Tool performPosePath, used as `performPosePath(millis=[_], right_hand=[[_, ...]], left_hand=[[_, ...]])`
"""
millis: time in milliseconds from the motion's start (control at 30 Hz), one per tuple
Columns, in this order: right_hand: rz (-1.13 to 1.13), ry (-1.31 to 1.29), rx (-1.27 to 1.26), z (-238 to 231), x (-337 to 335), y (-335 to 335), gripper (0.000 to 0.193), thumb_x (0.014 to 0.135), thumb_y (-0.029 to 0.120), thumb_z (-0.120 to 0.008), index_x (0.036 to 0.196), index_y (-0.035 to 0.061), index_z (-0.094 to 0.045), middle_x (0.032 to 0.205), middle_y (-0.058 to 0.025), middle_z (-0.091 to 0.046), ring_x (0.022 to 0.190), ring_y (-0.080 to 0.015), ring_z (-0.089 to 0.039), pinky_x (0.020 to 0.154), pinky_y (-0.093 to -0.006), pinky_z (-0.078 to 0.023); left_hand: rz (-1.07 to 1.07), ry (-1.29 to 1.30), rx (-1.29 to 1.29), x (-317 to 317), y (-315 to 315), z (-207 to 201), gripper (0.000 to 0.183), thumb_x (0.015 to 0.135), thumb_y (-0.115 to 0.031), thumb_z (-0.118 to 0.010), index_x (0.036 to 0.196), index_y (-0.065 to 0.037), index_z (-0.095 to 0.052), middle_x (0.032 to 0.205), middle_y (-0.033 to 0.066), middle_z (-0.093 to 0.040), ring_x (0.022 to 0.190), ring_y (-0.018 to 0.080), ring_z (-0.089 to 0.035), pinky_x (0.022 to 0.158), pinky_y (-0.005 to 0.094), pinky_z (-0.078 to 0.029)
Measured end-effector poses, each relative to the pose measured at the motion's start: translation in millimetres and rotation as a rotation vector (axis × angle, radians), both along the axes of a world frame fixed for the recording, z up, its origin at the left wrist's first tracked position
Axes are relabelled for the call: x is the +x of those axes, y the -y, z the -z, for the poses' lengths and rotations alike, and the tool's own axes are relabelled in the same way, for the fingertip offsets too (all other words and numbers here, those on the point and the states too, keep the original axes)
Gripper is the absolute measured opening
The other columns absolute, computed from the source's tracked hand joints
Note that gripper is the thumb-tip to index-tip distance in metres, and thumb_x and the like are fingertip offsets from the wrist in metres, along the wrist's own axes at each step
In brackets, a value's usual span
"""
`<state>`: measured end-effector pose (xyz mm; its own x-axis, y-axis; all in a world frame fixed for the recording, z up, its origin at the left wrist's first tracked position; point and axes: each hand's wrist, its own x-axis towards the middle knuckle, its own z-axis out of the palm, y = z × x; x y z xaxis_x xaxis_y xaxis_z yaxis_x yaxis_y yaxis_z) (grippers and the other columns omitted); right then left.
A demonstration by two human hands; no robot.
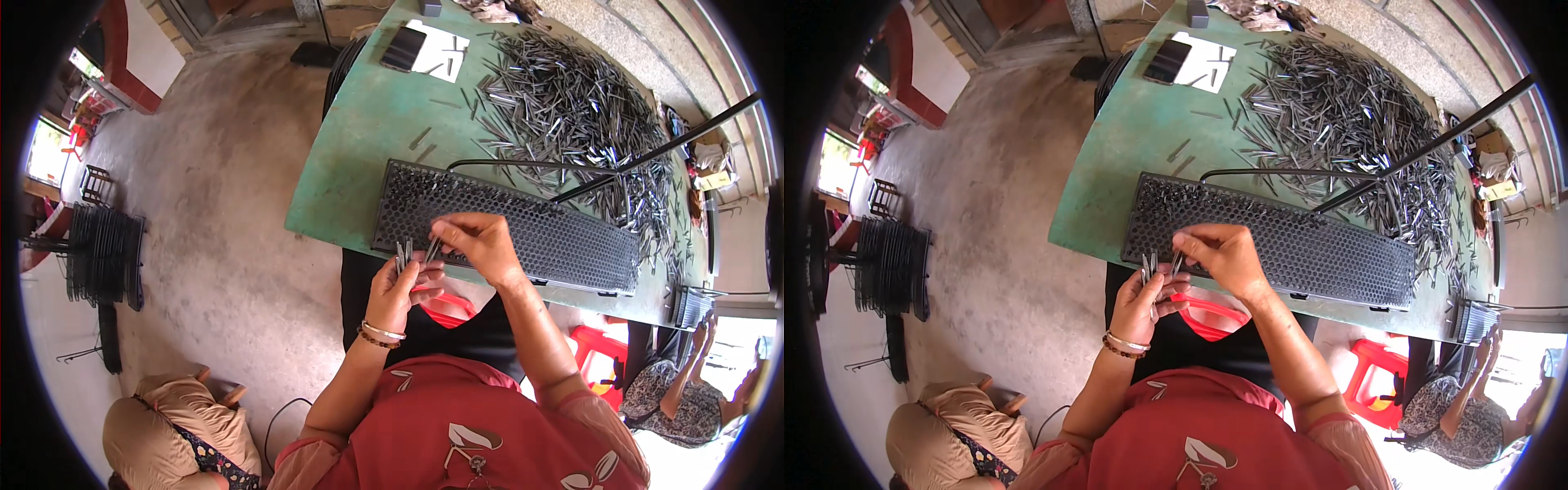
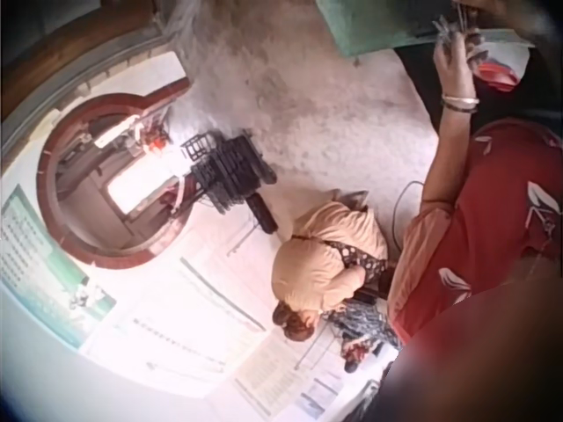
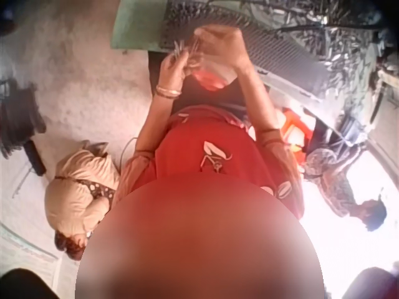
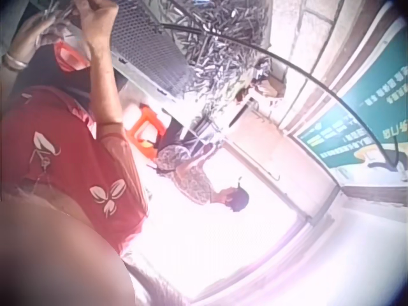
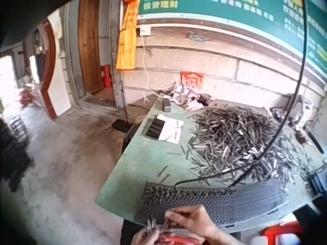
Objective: Manually inserting thin metal rods into a perforated grid plate as part of an assembly process.
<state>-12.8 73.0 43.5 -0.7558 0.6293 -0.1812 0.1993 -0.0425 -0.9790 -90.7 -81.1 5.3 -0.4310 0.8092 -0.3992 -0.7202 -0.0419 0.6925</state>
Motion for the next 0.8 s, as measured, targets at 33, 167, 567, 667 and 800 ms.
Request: performPosePath(millis=[33,167,567,667,800], right_hand=[[0.062,-0.023,0.026,-2,-1,-4,0.018,0.085,0.011,-0.068,0.095,-0.0042,-0.069,0.078,-0.0056,-0.068,0.067,-0.0084,-0.060,0.061,-0.0226,-0.050],[0.203,-0.038,0.306,-1,-15,-22,0.022,0.083,0.012,-0.070,0.100,-0.0014,-0.068,0.079,-0.0050,-0.068,0.066,-0.0062,-0.058,0.061,-0.0209,-0.047],[0.125,-0.093,0.763,21,-29,-38,0.019,0.079,0.012,-0.072,0.096,0.0040,-0.070,0.087,-0.0100,-0.070,0.077,-0.0192,-0.063,0.072,-0.0297,-0.049],[0.109,-0.106,0.817,21,-30,-39,0.020,0.078,0.015,-0.072,0.095,0.0055,-0.071,0.088,-0.0105,-0.070,0.079,-0.0247,-0.064,0.074,-0.0326,-0.047],[0.106,-0.126,0.899,19,-30,-38,0.018,0.078,0.015,-0.072,0.093,0.0056,-0.070,0.085,-0.0095,-0.069,0.076,-0.0237,-0.063,0.074,-0.0323,-0.046]], left_hand=[[-0.010,0.018,-0.002,0,0,0,0.028,0.097,-0.019,-0.048,0.115,0.002,-0.052,0.106,0.0170,-0.063,0.094,0.0220,-0.065,0.076,0.0355,-0.058],[0.014,0.025,0.000,0,1,1,0.027,0.097,-0.020,-0.048,0.115,0.001,-0.052,0.105,0.0160,-0.064,0.093,0.0213,-0.065,0.075,0.0342,-0.057],[0.112,0.094,0.022,0,5,0,0.027,0.098,-0.020,-0.047,0.116,-0.001,-0.053,0.103,0.0163,-0.064,0.091,0.0212,-0.065,0.074,0.0322,-0.056],[0.116,0.110,0.016,-1,5,2,0.027,0.098,-0.021,-0.047,0.116,-0.002,-0.053,0.103,0.0161,-0.064,0.091,0.0212,-0.065,0.073,0.0321,-0.056],[0.118,0.110,0.019,-1,5,2,0.027,0.098,-0.020,-0.047,0.116,-0.002,-0.053,0.103,0.0160,-0.064,0.091,0.0209,-0.065,0.073,0.0319,-0.056]])
